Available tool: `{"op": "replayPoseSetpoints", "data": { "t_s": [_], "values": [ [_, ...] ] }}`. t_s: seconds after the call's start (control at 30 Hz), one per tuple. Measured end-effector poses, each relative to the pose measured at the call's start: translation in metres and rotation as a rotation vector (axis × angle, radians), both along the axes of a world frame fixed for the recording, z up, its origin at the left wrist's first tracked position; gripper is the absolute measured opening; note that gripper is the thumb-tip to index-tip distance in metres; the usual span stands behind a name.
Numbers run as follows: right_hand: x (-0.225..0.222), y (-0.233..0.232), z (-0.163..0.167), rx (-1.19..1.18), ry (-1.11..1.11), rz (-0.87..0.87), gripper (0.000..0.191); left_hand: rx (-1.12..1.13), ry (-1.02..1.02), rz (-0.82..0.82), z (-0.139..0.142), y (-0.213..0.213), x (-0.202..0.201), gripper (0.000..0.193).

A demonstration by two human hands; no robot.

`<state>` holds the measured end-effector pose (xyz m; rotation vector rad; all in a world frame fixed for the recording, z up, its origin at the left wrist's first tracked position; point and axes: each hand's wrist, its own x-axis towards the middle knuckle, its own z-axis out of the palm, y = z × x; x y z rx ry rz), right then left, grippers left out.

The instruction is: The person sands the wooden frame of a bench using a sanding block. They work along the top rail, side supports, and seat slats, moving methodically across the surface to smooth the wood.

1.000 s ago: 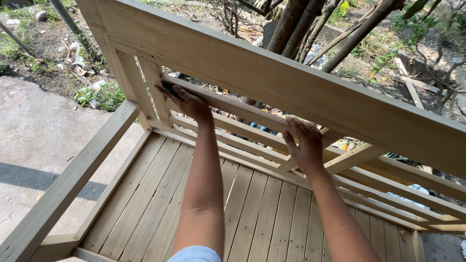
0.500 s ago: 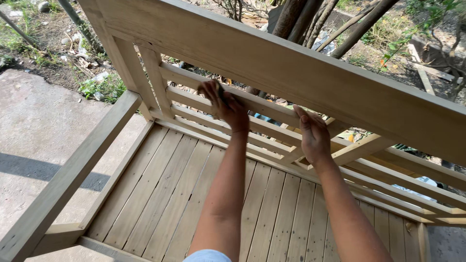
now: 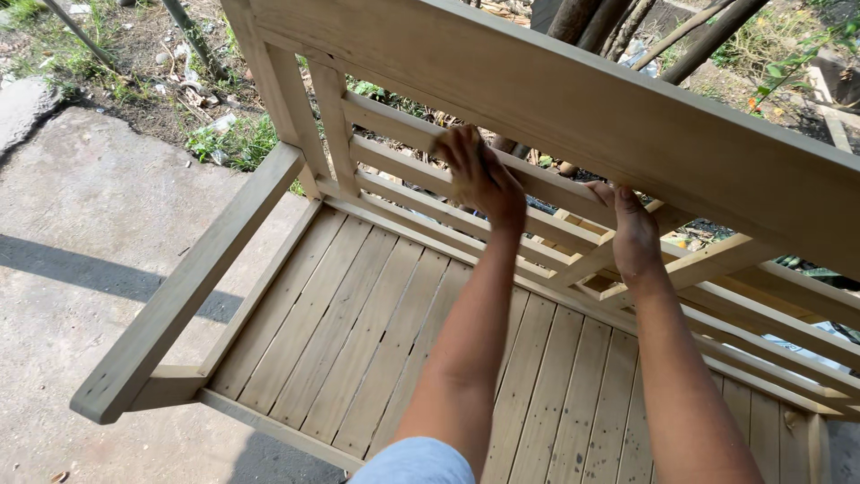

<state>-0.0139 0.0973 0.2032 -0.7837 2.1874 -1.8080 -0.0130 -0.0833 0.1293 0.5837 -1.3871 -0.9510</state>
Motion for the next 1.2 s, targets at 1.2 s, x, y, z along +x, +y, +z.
{"op": "replayPoseSetpoints", "data": {
  "t_s": [1.2],
  "values": [
    [0.082, -0.065, -0.177, 1.159, 0.104, -0.089, 0.088, 0.655, -0.034, -0.41, -0.157, -0.171, 0.076, 0.056]
  ]
}}
